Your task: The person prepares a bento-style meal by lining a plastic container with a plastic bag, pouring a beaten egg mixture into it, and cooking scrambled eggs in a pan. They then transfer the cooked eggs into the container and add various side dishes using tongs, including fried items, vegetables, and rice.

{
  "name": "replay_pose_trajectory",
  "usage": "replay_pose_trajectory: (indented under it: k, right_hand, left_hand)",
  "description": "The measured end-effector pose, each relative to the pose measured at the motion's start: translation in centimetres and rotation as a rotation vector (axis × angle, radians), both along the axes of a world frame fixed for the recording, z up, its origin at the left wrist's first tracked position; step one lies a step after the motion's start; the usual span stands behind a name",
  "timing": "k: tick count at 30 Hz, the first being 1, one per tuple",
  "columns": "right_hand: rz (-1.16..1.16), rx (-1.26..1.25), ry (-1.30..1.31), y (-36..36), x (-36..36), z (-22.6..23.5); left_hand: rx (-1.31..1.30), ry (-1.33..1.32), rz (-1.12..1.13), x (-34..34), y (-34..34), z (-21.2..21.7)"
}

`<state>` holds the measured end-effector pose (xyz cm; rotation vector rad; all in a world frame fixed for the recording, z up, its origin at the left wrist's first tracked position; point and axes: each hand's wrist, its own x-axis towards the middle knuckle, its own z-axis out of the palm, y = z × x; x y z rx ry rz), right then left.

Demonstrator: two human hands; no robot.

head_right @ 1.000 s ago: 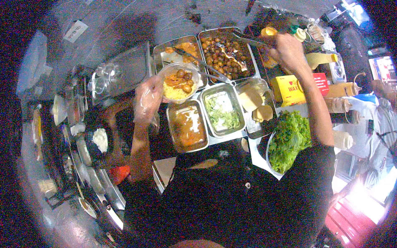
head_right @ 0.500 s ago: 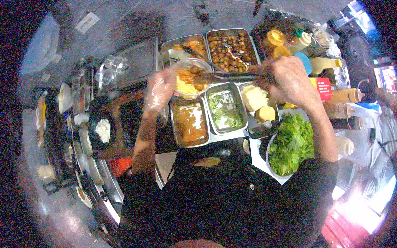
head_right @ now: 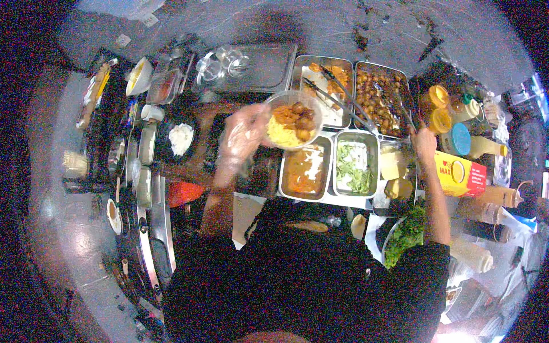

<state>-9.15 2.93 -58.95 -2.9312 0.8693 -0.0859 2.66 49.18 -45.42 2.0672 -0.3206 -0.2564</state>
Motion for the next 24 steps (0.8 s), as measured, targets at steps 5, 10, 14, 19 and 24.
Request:
replay_pose_trajectory:
  k: [5, 10, 14, 19, 24]
  right_hand:
    - [0.256, -0.422, -0.178, 5.9, 3.6, 3.9]
    - [0.7, 0.102, -0.515, 24.4, 15.5, 13.8]
    - [0.924, 0.149, -0.589, 36.5, 26.8, 12.2]
    - [0.819, 0.265, -0.31, 38.4, 35.9, 7.0]
    - [0.629, 0.327, -0.624, 43.9, 34.7, 11.1]
  left_hand:
    - [0.194, -0.112, 0.138, -2.2, 7.5, 1.2]
    - [0.425, -0.229, 0.247, -3.5, 13.6, -0.8]
    - [0.336, -0.208, 0.116, -3.3, 18.7, -3.1]
    - [0.049, -0.232, 0.017, -2.1, 21.8, -3.7]
    - [0.144, -0.193, -0.093, -1.1, 27.8, -6.8]
